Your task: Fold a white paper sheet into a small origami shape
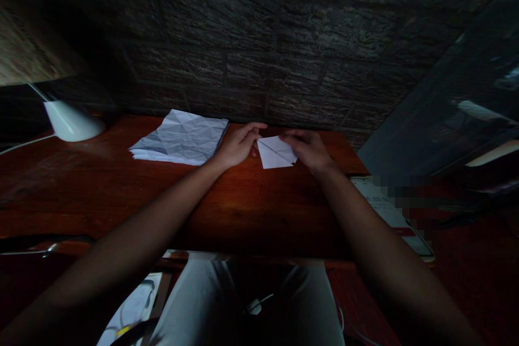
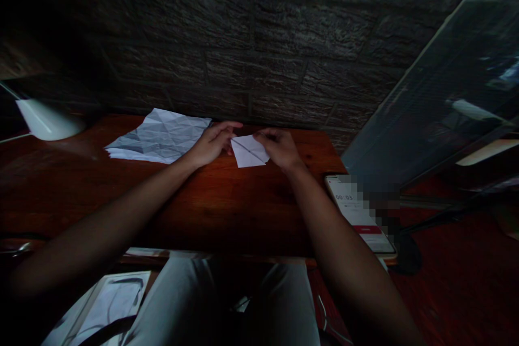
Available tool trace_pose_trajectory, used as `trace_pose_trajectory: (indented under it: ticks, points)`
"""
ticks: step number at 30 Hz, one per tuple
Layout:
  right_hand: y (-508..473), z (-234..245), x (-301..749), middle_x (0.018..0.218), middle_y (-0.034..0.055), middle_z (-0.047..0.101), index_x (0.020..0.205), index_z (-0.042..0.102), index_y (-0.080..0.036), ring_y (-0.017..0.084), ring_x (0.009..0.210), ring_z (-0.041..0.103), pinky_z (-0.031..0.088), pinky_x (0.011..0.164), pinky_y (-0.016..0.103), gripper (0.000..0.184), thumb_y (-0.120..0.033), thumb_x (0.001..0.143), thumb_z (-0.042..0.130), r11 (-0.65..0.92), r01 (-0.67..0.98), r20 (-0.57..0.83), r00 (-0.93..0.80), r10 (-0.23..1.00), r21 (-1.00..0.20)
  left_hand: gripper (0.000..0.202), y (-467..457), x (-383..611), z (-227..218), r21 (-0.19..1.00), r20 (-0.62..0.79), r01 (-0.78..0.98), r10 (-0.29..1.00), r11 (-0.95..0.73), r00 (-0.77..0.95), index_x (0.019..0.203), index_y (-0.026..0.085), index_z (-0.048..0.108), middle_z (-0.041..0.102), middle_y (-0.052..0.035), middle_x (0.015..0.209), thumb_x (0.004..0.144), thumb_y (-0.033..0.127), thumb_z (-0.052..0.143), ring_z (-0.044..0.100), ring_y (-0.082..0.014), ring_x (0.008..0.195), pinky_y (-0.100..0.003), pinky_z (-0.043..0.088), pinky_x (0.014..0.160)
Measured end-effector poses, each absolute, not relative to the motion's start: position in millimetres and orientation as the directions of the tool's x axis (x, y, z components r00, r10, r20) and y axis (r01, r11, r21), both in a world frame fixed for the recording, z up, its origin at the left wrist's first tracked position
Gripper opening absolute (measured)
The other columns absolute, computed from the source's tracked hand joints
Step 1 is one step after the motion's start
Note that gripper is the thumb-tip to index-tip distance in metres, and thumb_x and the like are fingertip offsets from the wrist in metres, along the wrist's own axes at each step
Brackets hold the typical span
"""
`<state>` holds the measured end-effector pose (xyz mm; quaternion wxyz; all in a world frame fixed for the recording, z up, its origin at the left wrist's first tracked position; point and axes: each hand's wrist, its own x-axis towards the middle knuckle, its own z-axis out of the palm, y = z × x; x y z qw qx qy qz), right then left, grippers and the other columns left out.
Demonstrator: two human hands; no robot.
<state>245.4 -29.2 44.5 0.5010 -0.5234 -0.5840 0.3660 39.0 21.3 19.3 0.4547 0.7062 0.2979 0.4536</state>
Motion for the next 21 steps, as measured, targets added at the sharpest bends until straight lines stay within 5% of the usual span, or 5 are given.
trace_pose_trajectory:
  ticks: [6, 15, 21]
  points:
    - [-30, 46, 245, 0.078, 0.0027, 0.072, 0.083, 0.075, -0.018, 0.016, 0.068, 0.058, 0.046, 0.066, 0.031, 0.029, -0.046, 0.073, 0.075, 0.214, 0.247, 0.222, 0.007, 0.975, -0.945, 0.024, 16, 38, 24, 0.907, 0.363, 0.016, 0.803, -0.420, 0.473, 0.107, 0.018, 0.075, 0.075, -0.0031, 0.086, 0.089, 0.033, 0.071, 0.065, -0.0125, 0.068, -0.021, 0.048, 0.057]
    - [-30, 46, 244, 0.081, 0.0037, 0.070, 0.084, 0.073, -0.020, 0.019, 0.072, 0.060, 0.046, 0.069, 0.033, 0.033, -0.051, 0.073, 0.075, 0.243, 0.243, 0.248, -0.009, 0.969, -0.939, 0.030, 12, 40, 30, 0.951, 0.289, -0.018, 0.862, -0.310, 0.416, 0.115, 0.020, 0.077, 0.077, -0.0038, 0.090, 0.086, 0.024, 0.069, 0.066, -0.0136, 0.071, -0.025, 0.051, 0.066]
    - [-31, 47, 243, 0.077, 0.0022, 0.070, 0.083, 0.074, -0.019, 0.016, 0.067, 0.057, 0.045, 0.066, 0.031, 0.030, -0.046, 0.071, 0.075, 0.226, 0.204, 0.236, 0.025, 0.971, -0.952, 0.024, 11, 41, 33, 0.983, 0.184, -0.087, 0.911, -0.163, 0.369, 0.105, 0.020, 0.079, 0.077, -0.0058, 0.098, 0.088, 0.033, 0.068, 0.069, -0.0157, 0.080, -0.026, 0.057, 0.069]
